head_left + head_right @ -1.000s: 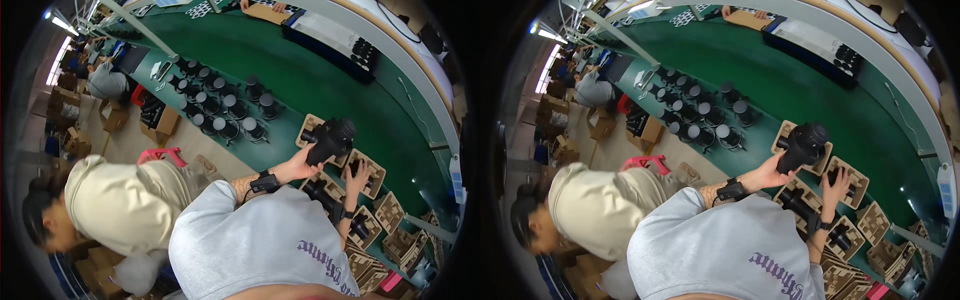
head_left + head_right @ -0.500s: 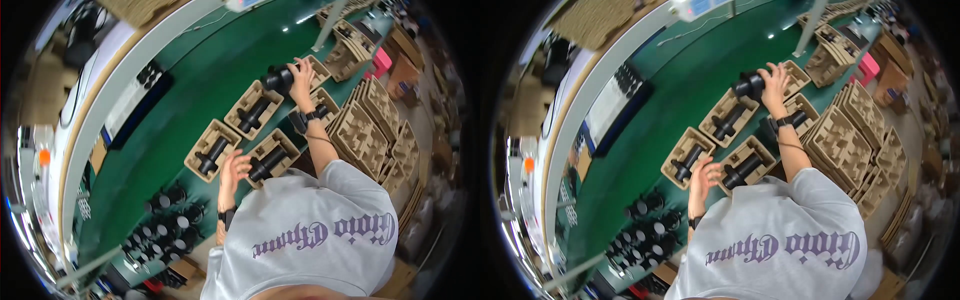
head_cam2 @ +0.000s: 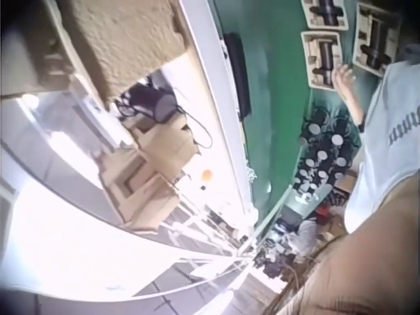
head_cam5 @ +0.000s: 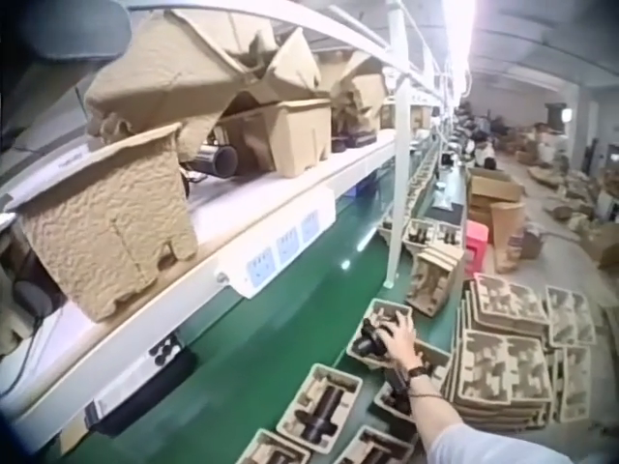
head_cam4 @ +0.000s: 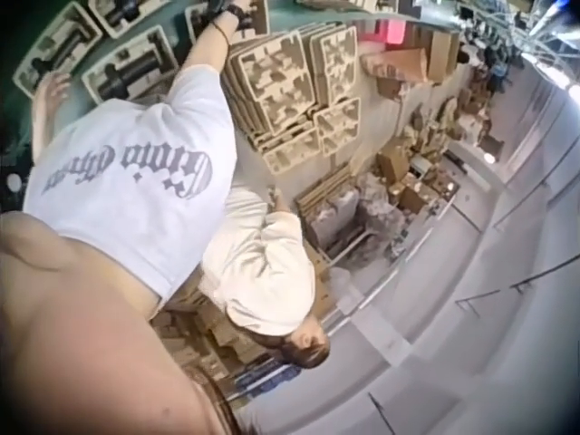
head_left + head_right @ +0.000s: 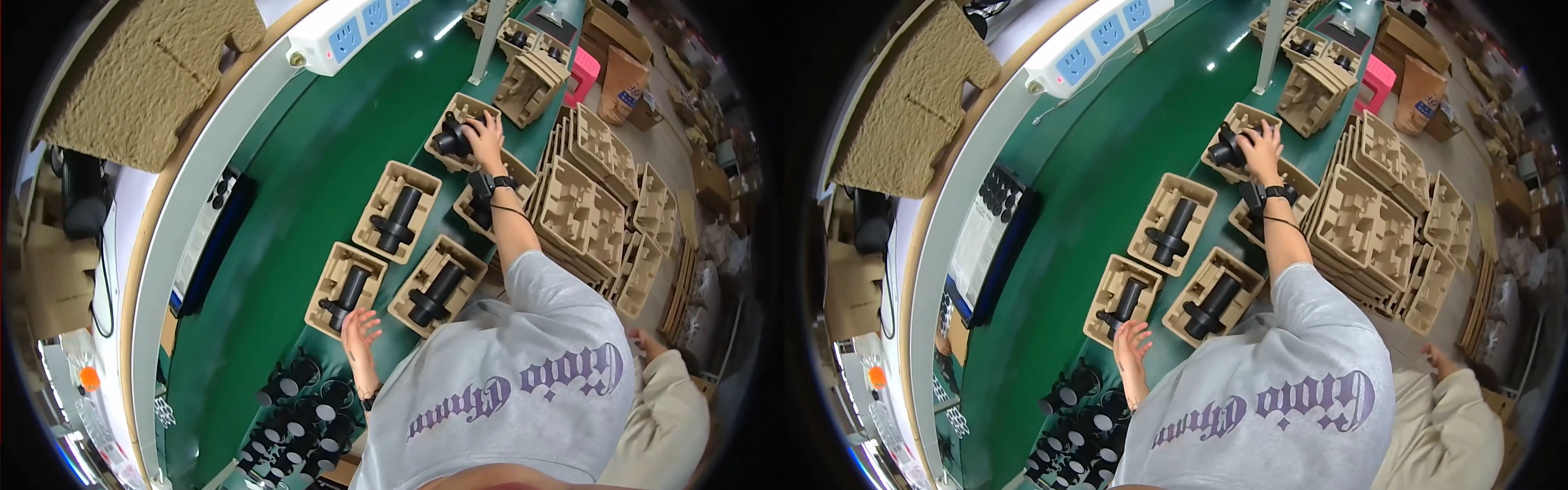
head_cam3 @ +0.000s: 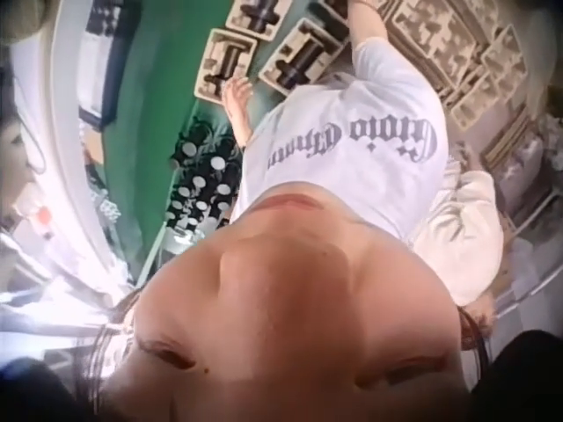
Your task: The person stacks cardboard trays on an assembly line, places microphones into them, and then inspects a microphone by rotating it and pressing the bottom before returning it to a tray.
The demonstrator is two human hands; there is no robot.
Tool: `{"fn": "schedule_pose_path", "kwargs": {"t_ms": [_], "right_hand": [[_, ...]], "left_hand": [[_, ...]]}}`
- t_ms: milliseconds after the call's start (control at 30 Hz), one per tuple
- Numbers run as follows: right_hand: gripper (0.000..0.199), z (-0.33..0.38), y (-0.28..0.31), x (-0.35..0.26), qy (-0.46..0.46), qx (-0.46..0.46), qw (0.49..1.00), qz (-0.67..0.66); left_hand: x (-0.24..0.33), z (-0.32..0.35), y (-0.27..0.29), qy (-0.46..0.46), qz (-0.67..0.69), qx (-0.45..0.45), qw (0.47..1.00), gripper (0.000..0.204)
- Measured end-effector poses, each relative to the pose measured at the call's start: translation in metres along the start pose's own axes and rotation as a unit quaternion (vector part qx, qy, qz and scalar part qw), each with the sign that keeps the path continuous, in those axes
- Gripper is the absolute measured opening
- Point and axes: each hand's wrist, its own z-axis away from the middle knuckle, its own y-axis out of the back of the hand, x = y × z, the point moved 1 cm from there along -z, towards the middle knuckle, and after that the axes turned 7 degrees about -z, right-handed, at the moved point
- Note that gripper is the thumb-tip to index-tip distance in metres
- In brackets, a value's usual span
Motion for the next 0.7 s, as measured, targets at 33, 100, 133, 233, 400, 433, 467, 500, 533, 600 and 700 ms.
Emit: {"fn": "schedule_pose_path", "kwargs": {"t_ms": [33, 100, 133, 233, 400, 433, 467, 500, 533, 600, 700], "right_hand": [[0.051, 0.004, -0.003, -0.010, 0.001, -0.020, 0.999, 0.031], [0.055, 0.008, -0.004, -0.023, 0.042, -0.040, 0.991, 0.120], [0.054, 0.008, -0.007, -0.023, 0.049, -0.032, 0.993, 0.102], [0.034, -0.004, -0.008, -0.020, 0.173, 0.032, 0.980, 0.088], [0.027, -0.014, 0.012, -0.044, 0.122, 0.043, 0.972, 0.198], [0.028, -0.015, 0.011, -0.036, 0.116, 0.023, 0.970, 0.211], [0.030, -0.015, 0.005, -0.028, 0.068, -0.028, 0.967, 0.244], [0.033, -0.015, 0.001, -0.019, 0.019, -0.078, 0.958, 0.274], [0.036, -0.012, -0.007, -0.019, -0.021, -0.104, 0.955, 0.279], [0.044, -0.006, -0.017, -0.019, -0.020, -0.088, 0.968, 0.233], [0.055, 0.001, -0.033, 0.000, 0.082, -0.013, 0.992, 0.091]], "left_hand": [[0.002, -0.003, 0.001, -0.002, -0.005, 0.003, 1.000, 0.037], [0.008, -0.007, -0.008, -0.008, -0.018, 0.002, 1.000, 0.036], [0.010, -0.009, -0.013, -0.014, -0.028, 0.004, 0.999, 0.036], [0.010, -0.017, -0.020, -0.031, -0.056, -0.007, 0.998, 0.035], [0.008, -0.030, -0.010, -0.071, -0.103, 0.027, 0.992, 0.031], [0.006, -0.036, -0.004, -0.101, -0.134, 0.041, 0.985, 0.030], [0.005, -0.044, -0.002, -0.142, -0.182, 0.067, 0.971, 0.030], [-0.001, -0.058, 0.001, -0.143, -0.182, 0.067, 0.971, 0.030], [-0.009, -0.075, 0.006, -0.147, -0.195, 0.053, 0.968, 0.031], [-0.007, -0.092, -0.005, -0.132, -0.209, 0.044, 0.968, 0.033], [0.022, -0.111, -0.043, -0.136, -0.387, 0.064, 0.910, 0.055]]}}
